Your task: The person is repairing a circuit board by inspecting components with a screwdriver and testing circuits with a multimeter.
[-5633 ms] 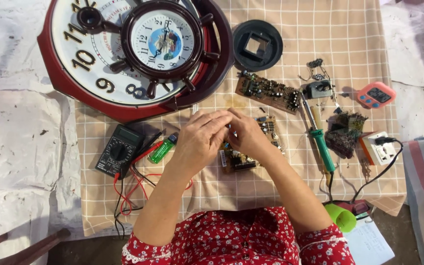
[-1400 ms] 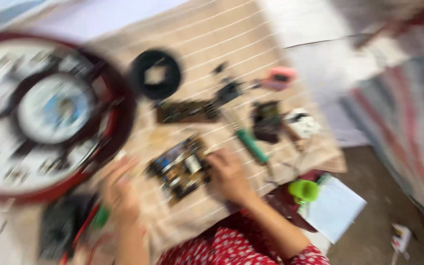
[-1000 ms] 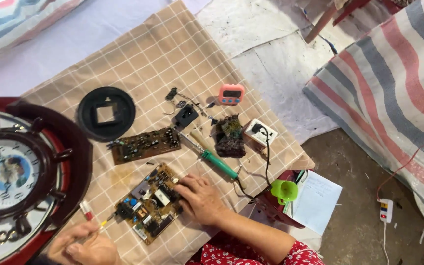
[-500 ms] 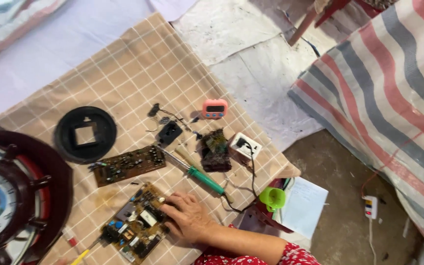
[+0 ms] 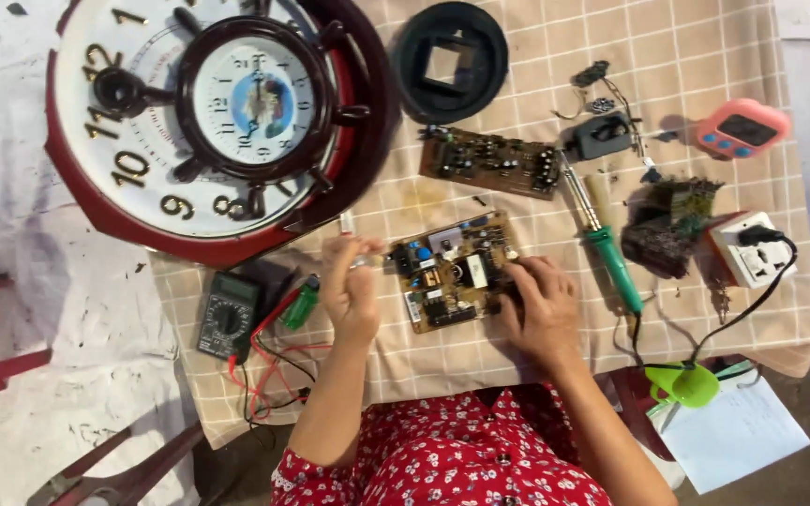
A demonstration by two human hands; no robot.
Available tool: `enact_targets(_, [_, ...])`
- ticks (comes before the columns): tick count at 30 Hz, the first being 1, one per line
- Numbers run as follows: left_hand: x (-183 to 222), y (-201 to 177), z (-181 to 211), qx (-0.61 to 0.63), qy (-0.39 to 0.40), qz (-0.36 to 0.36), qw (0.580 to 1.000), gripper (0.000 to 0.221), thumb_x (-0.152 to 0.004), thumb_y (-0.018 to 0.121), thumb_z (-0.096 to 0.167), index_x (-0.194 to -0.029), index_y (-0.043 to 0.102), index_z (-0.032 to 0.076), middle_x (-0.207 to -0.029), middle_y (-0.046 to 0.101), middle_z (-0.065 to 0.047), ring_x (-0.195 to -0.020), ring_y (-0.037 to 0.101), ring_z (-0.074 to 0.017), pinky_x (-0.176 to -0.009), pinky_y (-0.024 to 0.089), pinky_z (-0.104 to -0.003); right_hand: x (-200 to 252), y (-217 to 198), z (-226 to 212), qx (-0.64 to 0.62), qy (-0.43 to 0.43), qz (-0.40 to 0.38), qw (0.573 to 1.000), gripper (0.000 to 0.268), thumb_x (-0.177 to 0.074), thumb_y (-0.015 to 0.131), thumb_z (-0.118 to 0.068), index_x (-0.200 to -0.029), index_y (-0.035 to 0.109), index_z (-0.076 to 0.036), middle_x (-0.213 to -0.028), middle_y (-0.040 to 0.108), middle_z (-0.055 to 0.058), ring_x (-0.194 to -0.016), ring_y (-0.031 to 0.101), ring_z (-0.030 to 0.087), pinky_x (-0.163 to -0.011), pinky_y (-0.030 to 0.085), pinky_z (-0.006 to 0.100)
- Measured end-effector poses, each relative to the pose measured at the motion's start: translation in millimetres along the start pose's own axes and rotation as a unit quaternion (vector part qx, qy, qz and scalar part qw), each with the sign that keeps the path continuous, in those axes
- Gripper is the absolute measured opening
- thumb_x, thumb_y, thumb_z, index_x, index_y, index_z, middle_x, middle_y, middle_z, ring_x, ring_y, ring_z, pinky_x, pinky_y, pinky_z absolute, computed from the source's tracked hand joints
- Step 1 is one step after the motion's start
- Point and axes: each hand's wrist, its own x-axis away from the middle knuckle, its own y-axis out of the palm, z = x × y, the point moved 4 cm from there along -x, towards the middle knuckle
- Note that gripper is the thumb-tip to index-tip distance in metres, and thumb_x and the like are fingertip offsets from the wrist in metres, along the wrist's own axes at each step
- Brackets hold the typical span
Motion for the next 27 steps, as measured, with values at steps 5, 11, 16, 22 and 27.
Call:
enact_targets(5, [18,0,-42,0.062,0.011,-0.028,0.998,0.021,-0.084,0.053,0.016,-0.091,0.059,-0.003,-0.079,0.06,-0.015,-0.08,0.056,-0.0254,-0.078,0.046,-0.037,2,4,0,0.002,-0.002,-0.007,1.0,0.04,-0.073,0.055,-0.031,-0.111,0.056,-0.019,-0.109,0.049,0.006,-0.107,0.048,0.026,-0.083,0.035,0.035])
enact_targets(11, [0,5,-12,0.092,-0.016,-0.077,0.993,0.022,-0.086,0.052,0.017,-0.087,0.06,-0.003,-0.082,0.062,-0.014,-0.083,0.062,-0.0308,-0.082,0.046,-0.045,2,3,-3,-0.001,-0.017,-0.016,1.0,0.041,-0.072,0.056,-0.028,-0.111,0.055,-0.015,-0.109,0.048,0.009,-0.107,0.047,0.028,-0.082,0.036,0.035])
enact_targets(16, [-2,0,-12,0.146,-0.049,-0.083,0.984,0.026,-0.088,0.045,0.019,-0.089,0.055,-0.005,-0.078,0.058,-0.015,-0.082,0.06,-0.03,-0.081,0.046,-0.045,1,2,-4,0.012,-0.009,-0.014,1.0,0.041,-0.071,0.057,-0.028,-0.111,0.055,-0.017,-0.109,0.047,0.007,-0.107,0.047,0.027,-0.082,0.036,0.033])
enact_targets(22, [-2,5,-16,0.11,-0.011,-0.057,0.992,0.031,-0.091,0.041,0.025,-0.083,0.051,-0.003,-0.072,0.049,-0.01,-0.07,0.051,-0.0211,-0.071,0.045,-0.034,3,4,-2,0.009,0.005,-0.008,1.0,0.039,-0.072,0.058,-0.029,-0.11,0.056,-0.019,-0.109,0.049,0.005,-0.108,0.048,0.025,-0.084,0.035,0.033])
enact_targets(27, [10,5,-38,0.147,-0.011,-0.057,0.987,0.032,-0.091,0.037,0.025,-0.07,0.047,0.003,-0.061,0.043,-0.005,-0.055,0.042,-0.0159,-0.055,0.04,-0.027,-1,0,-7,0.002,0.007,-0.007,1.0,0.039,-0.072,0.058,-0.027,-0.11,0.055,-0.019,-0.109,0.048,0.004,-0.107,0.048,0.026,-0.083,0.035,0.033])
